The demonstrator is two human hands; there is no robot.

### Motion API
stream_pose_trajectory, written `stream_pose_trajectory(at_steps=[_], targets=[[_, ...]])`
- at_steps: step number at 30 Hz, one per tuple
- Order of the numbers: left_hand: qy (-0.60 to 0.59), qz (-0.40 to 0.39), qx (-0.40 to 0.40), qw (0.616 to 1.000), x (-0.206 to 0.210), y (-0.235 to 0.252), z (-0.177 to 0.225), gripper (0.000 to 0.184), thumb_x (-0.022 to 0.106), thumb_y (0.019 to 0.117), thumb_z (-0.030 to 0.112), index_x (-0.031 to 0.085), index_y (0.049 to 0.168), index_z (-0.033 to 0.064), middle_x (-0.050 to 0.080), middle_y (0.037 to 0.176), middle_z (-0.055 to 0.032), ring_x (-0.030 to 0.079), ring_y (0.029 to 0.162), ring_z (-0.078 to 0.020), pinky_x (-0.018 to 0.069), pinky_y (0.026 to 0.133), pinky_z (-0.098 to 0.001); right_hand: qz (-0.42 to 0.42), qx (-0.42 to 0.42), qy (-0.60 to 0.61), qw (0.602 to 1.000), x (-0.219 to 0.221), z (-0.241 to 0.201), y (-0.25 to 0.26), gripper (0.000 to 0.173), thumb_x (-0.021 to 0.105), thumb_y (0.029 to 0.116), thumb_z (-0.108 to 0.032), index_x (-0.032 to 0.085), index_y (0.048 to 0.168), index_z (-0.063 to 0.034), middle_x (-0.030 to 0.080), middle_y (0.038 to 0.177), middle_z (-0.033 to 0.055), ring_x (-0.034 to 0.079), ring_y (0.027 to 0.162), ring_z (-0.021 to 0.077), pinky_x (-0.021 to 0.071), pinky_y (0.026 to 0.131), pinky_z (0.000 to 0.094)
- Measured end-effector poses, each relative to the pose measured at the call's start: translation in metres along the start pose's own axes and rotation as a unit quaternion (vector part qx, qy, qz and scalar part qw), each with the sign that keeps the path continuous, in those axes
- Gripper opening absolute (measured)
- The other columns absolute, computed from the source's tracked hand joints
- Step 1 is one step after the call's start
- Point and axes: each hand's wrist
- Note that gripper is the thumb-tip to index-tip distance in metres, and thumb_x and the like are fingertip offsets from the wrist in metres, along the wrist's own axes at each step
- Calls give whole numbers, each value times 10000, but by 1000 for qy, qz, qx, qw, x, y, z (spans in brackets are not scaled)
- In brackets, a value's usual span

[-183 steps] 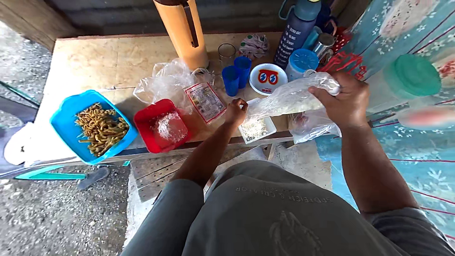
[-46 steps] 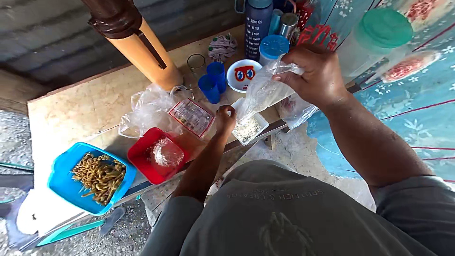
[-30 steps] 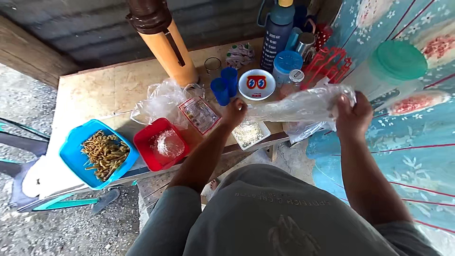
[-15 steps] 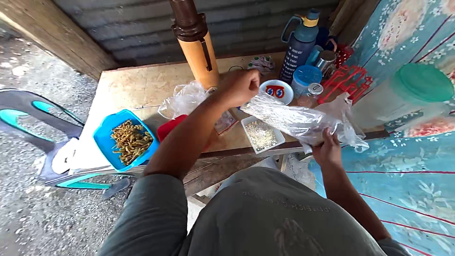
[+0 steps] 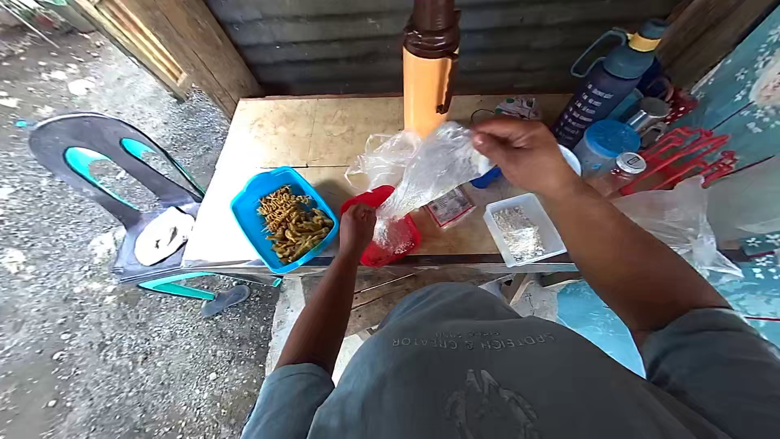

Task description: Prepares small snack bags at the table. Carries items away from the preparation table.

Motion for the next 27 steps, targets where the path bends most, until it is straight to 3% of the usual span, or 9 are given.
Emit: stream_pose_trajectory(at_steps=[4,8,15,17,22,25,27], targets=[[52,2,-35,998,0,-5,-28,266,577,1025,182,710,1151,-10,655,1277,-228,535,1295,-441,368,1079,-679,-69,-23,-106,992,36,-30,32,272,591,1055,-267,780,1127,-85,731,1191,68,671,1130,94,523,1019,288],[74,11,-29,997,1,-4,-36,255,571,1030,216,721,1141,42,635,1351,-165,467,1380,-400,305,1095,-686,-77,-51,-148,985,51,-51,57,274,585,1056,-270,787,1098,-89,729,1180,68,667,1135,107,520,1018,299],[92,-8,23,995,6,2,-46,208,592,1016,197,737,1104,77,639,1357,-130,453,1402,-369,311,1099,-656,-95,-52,-188,976,68,-61,66,270,590,1053,-280,793,1065,-103,742,1143,55,685,1094,111,538,992,317],[92,-29,22,995,3,4,-44,233,599,1013,196,722,1162,66,629,1376,-141,445,1413,-374,311,1107,-655,-85,-59,-192,976,67,-64,67,274,587,1055,-284,792,1068,-103,735,1157,57,680,1106,110,540,995,310],[23,-39,53,998,-16,8,-35,440,636,927,62,620,1367,67,591,1419,-177,458,1401,-395,327,1108,-671,-89,-59,-232,967,69,-70,66,300,571,1060,-319,795,1086,-121,733,1194,61,684,1139,169,545,1001,410],[-49,-64,142,987,-23,14,-27,570,705,900,167,553,1432,28,560,1429,-223,482,1367,-414,353,1105,-674,-94,-62,-243,963,74,-74,63,297,569,1062,-322,794,1087,-129,735,1192,55,685,1141,179,546,996,431],[-81,-71,187,976,-25,16,-11,556,763,902,276,600,1349,-12,599,1360,-226,524,1321,-395,371,1099,-658,-89,-76,-240,964,76,-75,62,289,576,1060,-307,796,1081,-122,737,1182,62,693,1115,180,556,973,422]])
Point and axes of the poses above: each hand's wrist, its own y-axis towards the middle knuckle, its own x-axis out of the palm, z = x × y
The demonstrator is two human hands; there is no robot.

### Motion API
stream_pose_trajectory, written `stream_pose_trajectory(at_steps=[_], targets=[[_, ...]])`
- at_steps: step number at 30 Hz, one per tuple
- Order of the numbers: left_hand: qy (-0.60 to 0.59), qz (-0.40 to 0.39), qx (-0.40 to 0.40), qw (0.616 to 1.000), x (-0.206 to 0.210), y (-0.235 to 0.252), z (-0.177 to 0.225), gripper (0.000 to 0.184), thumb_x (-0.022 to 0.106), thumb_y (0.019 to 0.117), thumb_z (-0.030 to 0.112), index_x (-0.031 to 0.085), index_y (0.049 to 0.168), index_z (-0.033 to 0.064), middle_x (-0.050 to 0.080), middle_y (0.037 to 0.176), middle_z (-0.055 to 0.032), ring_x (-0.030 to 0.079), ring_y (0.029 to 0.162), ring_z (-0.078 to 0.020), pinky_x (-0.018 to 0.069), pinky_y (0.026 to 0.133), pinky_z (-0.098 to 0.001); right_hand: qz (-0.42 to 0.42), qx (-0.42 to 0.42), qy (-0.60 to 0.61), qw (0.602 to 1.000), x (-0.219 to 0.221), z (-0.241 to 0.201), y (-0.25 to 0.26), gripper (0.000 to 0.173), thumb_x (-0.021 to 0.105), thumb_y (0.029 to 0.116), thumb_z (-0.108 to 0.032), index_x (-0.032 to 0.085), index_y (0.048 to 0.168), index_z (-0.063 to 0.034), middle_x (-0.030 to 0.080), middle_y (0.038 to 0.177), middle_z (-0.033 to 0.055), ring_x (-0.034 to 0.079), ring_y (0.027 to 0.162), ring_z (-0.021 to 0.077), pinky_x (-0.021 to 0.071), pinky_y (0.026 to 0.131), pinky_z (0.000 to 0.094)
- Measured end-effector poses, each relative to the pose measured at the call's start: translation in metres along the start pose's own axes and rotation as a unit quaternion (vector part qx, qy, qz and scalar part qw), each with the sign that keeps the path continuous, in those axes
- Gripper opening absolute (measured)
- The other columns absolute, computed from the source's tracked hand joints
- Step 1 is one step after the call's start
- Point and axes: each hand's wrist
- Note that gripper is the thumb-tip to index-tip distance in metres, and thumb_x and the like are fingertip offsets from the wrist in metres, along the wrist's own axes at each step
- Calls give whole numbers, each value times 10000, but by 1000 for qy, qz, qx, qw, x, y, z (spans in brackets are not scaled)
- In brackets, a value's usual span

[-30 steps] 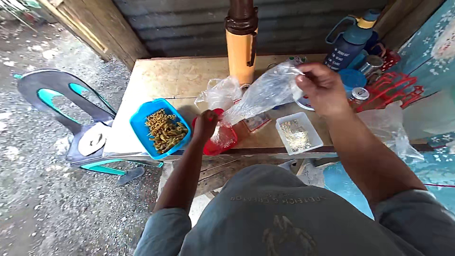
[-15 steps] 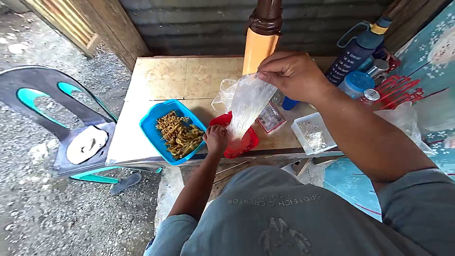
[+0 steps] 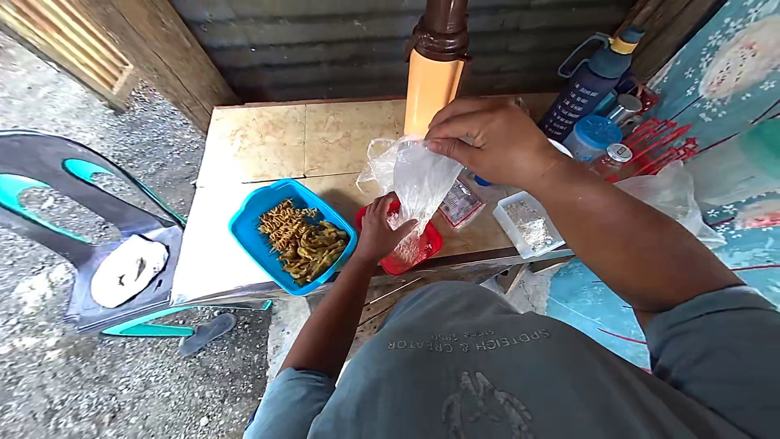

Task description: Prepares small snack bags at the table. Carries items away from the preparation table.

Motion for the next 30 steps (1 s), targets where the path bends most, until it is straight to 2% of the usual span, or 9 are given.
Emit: stream_pose_trajectory(at_steps=[2,3,7,10,15,19,22,26,30], targets=[[-11,32,36,999,4,6,12,309,737,923,199,717,1097,-55,703,1145,-217,639,1152,-355,462,1023,-578,16,-10,10,1000,0,-4,1,271,587,1055,-276,794,1061,-102,739,1164,70,699,1087,169,563,953,384],[-18,39,36,998,4,9,16,240,728,927,152,729,1035,-62,715,1087,-214,659,1098,-341,487,993,-542,26,-12,19,999,-1,-5,1,255,601,1047,-257,789,1042,-86,738,1153,76,698,1080,158,563,952,353],[-26,24,20,999,3,15,14,260,757,928,221,744,1015,-24,722,1060,-188,669,1078,-312,498,984,-538,37,-16,49,998,-2,-6,-1,198,664,1009,-212,751,978,-37,737,1101,101,704,1021,146,572,929,305],[2,8,36,999,-2,15,11,231,688,970,159,731,1033,-59,712,1108,-216,664,1101,-337,490,998,-542,59,-15,51,997,1,0,-7,195,663,1007,-197,743,966,-24,736,1088,115,703,1019,163,569,925,319],[25,-6,18,1000,-1,13,-2,309,780,905,189,652,876,-91,668,1009,-233,651,987,-359,509,902,-554,85,-23,74,993,8,5,-23,165,672,1000,-156,741,961,-11,727,1064,118,700,996,153,578,905,297],[19,-18,27,999,3,10,-5,223,772,906,130,717,1017,-56,690,1054,-206,666,991,-295,536,915,-478,91,-24,72,993,5,7,-35,162,661,996,-131,741,951,3,731,1074,135,705,1003,168,583,901,310],[23,-26,38,999,7,9,-2,219,764,913,136,707,976,-66,693,1041,-211,667,994,-301,528,921,-487,110,-25,80,990,0,10,-44,162,669,993,-132,743,956,7,733,1092,144,700,1032,159,570,928,285],[24,-30,10,999,11,11,9,205,706,963,139,716,955,-66,698,993,-187,674,888,-266,553,845,-458,144,7,163,976,-6,19,-73,128,667,975,-68,725,996,44,723,1113,143,697,1025,134,592,895,277],[38,-35,-74,996,15,15,18,272,584,1050,198,668,1059,-61,661,847,-195,640,763,-314,524,762,-534,46,85,235,967,6,31,-132,188,668,935,-93,737,1053,37,747,1105,103,709,987,107,602,894,307]])
Point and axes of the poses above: each hand's wrist, its own y-axis towards the middle knuckle, its own x-axis out of the palm, z = x × y
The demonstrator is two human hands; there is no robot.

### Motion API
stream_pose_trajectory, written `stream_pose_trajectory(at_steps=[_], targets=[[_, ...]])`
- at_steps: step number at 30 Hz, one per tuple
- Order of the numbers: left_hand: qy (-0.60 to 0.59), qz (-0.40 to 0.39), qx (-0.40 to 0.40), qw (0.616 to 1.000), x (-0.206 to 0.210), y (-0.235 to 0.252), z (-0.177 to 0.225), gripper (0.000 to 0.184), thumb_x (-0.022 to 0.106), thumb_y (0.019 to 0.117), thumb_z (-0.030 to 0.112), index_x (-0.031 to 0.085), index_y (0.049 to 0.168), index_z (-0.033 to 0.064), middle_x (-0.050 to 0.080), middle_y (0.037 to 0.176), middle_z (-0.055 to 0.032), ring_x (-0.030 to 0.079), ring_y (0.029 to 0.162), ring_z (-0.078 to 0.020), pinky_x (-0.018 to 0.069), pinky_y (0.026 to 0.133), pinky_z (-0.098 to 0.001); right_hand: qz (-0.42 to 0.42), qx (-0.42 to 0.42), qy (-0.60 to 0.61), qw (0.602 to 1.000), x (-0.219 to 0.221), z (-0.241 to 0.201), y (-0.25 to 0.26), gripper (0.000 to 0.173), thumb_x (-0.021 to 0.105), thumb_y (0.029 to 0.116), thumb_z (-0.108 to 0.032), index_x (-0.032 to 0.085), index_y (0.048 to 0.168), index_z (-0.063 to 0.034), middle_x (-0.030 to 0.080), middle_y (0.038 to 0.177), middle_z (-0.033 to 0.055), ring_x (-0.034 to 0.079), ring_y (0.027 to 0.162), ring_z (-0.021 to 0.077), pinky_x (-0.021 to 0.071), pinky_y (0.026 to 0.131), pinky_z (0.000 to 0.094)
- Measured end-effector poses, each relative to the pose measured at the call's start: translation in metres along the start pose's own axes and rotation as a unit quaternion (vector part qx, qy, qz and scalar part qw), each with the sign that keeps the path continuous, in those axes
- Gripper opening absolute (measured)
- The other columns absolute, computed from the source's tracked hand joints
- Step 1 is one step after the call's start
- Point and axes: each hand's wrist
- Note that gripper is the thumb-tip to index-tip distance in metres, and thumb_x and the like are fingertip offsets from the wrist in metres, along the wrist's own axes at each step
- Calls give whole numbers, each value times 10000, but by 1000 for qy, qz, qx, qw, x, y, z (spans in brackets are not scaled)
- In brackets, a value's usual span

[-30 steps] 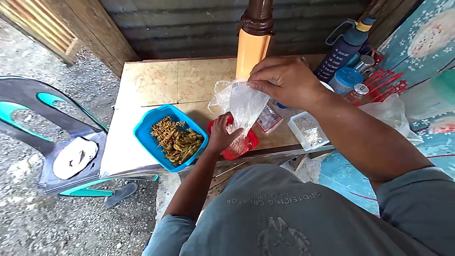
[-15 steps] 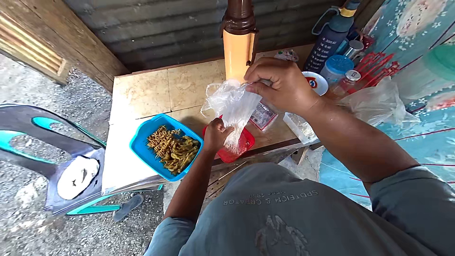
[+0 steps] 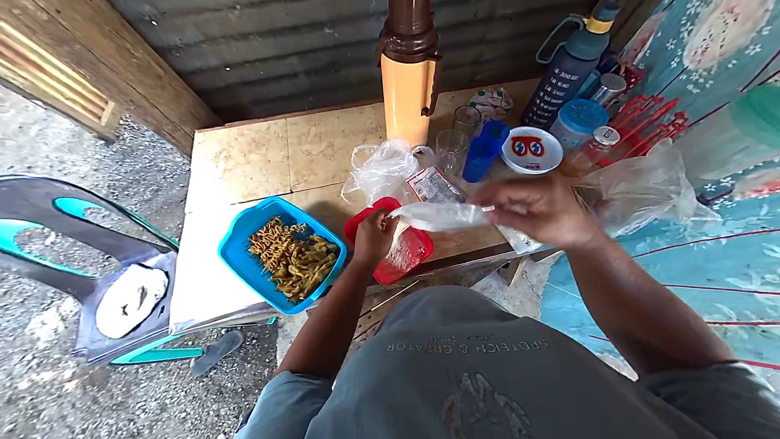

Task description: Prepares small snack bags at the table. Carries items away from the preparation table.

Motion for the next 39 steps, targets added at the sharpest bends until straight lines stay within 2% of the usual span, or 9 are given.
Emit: stream_pose_trajectory(at_steps=[6,10,16,21,24,29,34,36,39], targets=[[-152,7,-154,976,25,-4,1,278,443,1084,102,602,1238,-65,675,956,-195,662,801,-244,564,777,-445,-183,172,120,960,65,73,-36,547,375,1094,-371,618,1290,79,712,1170,204,719,1019,233,579,948,422],[-381,21,-264,886,51,-13,12,342,343,1125,159,561,1282,-53,672,996,-125,665,848,-154,578,783,-359,-194,171,1,966,102,89,-13,667,663,1008,-275,396,1580,-60,648,1347,225,703,1092,327,551,987,508],[-516,25,-364,775,65,-10,35,390,252,1133,220,570,1173,-1,676,941,-108,674,850,-195,578,778,-394,-217,164,-84,959,115,106,8,631,715,936,-253,514,1522,-131,613,1331,252,699,960,372,572,839,548],[-401,-8,-328,856,63,-15,35,293,381,1105,145,613,1116,-32,667,997,-78,644,908,-133,542,819,-331,-187,179,-42,965,115,122,22,445,739,895,-117,646,1305,27,680,1275,237,674,1164,389,523,1000,575],[-327,-20,-254,910,53,-24,37,320,488,1060,143,611,1300,-28,602,1343,-136,590,1181,-163,498,983,-365,-101,210,34,972,109,144,23,319,729,906,-77,694,1189,67,722,1159,234,697,1111,353,530,1012,542],[-54,9,-102,993,46,9,29,306,561,1031,154,679,1238,-37,641,1309,-219,599,1248,-297,480,1049,-453,60,345,81,933,90,190,15,381,708,892,32,646,1260,107,615,1330,305,584,1274,383,458,1112,485],[136,-104,-58,983,67,107,33,399,635,1012,227,629,1396,119,349,1614,-219,494,1363,-427,457,1072,-583,-14,488,-76,870,86,205,25,407,744,929,-159,690,1323,-73,110,1713,242,154,1564,454,214,1243,587],[143,-136,-99,975,81,140,26,591,653,1003,253,449,1539,112,258,1647,-265,527,1325,-473,480,1031,-623,-48,523,-107,844,92,208,28,400,706,960,-220,675,1352,-153,97,1726,196,190,1549,451,269,1202,617],[151,-167,-144,963,93,158,20,679,678,982,239,374,1549,21,546,1405,-314,587,1246,-475,471,1025,-648,-69,533,-138,832,94,205,26,373,655,976,-194,681,1349,-181,345,1647,152,338,1488,415,354,1156,619]])
Point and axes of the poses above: each hand's wrist, its own y-axis towards the middle knuckle, its own x-axis out of the palm, z = x × y
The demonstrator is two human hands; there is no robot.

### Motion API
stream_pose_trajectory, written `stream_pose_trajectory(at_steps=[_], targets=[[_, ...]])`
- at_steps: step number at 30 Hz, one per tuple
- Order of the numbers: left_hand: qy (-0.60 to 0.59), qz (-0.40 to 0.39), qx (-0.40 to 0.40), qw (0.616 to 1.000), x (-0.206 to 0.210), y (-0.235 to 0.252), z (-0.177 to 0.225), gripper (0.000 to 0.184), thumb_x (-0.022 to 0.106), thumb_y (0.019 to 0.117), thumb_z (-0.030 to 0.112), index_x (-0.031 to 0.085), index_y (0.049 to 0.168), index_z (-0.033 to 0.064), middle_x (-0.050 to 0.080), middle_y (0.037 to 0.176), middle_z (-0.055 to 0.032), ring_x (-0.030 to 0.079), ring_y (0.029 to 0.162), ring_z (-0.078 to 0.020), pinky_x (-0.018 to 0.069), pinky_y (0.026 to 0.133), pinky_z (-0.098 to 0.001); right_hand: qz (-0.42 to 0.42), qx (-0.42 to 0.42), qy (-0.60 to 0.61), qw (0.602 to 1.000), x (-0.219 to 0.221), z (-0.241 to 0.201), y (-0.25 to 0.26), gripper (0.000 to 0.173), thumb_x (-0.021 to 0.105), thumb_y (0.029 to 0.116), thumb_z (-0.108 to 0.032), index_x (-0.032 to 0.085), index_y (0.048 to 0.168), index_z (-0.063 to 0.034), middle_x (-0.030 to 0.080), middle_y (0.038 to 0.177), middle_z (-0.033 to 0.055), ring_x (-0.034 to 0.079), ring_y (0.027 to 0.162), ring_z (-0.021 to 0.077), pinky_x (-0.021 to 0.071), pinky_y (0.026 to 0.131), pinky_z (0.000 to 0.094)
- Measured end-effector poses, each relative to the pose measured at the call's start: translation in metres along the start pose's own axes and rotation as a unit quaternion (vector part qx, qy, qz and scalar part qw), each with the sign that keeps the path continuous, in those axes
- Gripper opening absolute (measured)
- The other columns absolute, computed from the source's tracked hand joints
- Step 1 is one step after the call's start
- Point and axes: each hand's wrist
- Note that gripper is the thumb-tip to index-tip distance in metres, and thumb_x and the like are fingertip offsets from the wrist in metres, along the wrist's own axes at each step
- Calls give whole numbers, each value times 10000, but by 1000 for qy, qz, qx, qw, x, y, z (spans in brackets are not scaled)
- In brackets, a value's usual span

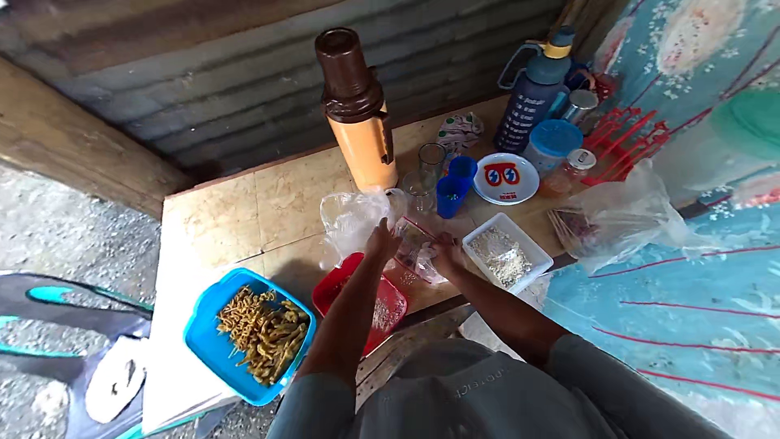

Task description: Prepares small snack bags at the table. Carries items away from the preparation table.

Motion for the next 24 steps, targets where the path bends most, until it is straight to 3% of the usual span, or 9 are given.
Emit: stream_pose_trajectory(at_steps=[4,7,11,13,15,17,19,22,24], targets=[[87,-10,34,996,11,-20,10,339,595,1021,246,673,1265,25,618,1317,-231,605,1227,-405,496,988,-614,4,29,5,1000,-2,4,-23,397,624,1000,-205,642,1394,-170,579,1476,131,522,1383,366,449,1080,617],[64,89,124,986,17,-43,6,450,615,1018,421,706,1256,51,628,1343,-199,570,1276,-395,462,1037,-596,34,30,52,998,10,19,-41,411,646,982,-168,635,1391,-129,613,1425,157,553,1345,387,463,1061,628],[49,145,99,983,-11,-33,-2,613,514,1033,528,489,1524,163,408,1573,-239,337,1449,-511,324,1053,-743,97,10,157,983,15,50,-90,361,622,964,-69,662,1322,-41,636,1381,180,592,1302,366,464,1095,572],[73,44,35,996,-14,-12,-13,802,691,925,567,409,1583,207,167,1675,-283,161,1488,-613,206,1054,-860,157,-2,218,963,25,73,-122,300,593,976,-70,696,1249,-3,676,1300,198,637,1233,347,484,1074,540],[152,-24,-4,988,-4,17,-24,1081,865,792,460,242,1646,232,10,1682,-316,250,1414,-674,316,996,-843,213,-6,255,943,30,95,-154,258,598,971,-41,707,1186,49,693,1241,230,664,1181,347,501,1057,521],[220,-39,-17,975,4,37,-25,1194,901,746,341,146,1661,206,152,1635,-371,436,1310,-635,438,974,-745,245,2,274,930,34,119,-187,239,613,938,7,709,1149,64,701,1200,224,675,1142,325,520,1037,491],[265,-49,-6,963,0,47,-16,1022,799,849,234,168,1651,171,402,1502,-369,542,1252,-550,488,972,-674,296,9,278,914,41,145,-214,220,621,904,34,718,1098,67,714,1144,214,693,1083,309,547,988,483],[244,-3,36,969,-17,50,-13,543,652,944,101,549,1476,133,600,1345,-321,577,1224,-548,455,928,-761,372,43,294,879,42,179,-250,186,596,912,68,698,1063,104,716,1080,230,703,1025,295,557,952,466],[203,93,58,973,-36,37,-4,389,597,977,106,644,1363,103,619,1301,-332,578,1196,-575,446,891,-790,396,81,308,861,37,202,-275,184,580,927,68,686,1071,112,717,1050,229,706,996,274,560,931,460]])
Point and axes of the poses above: each hand's wrist, its own y-axis towards the middle knuckle, its own x-axis out of the palm, z = x × y
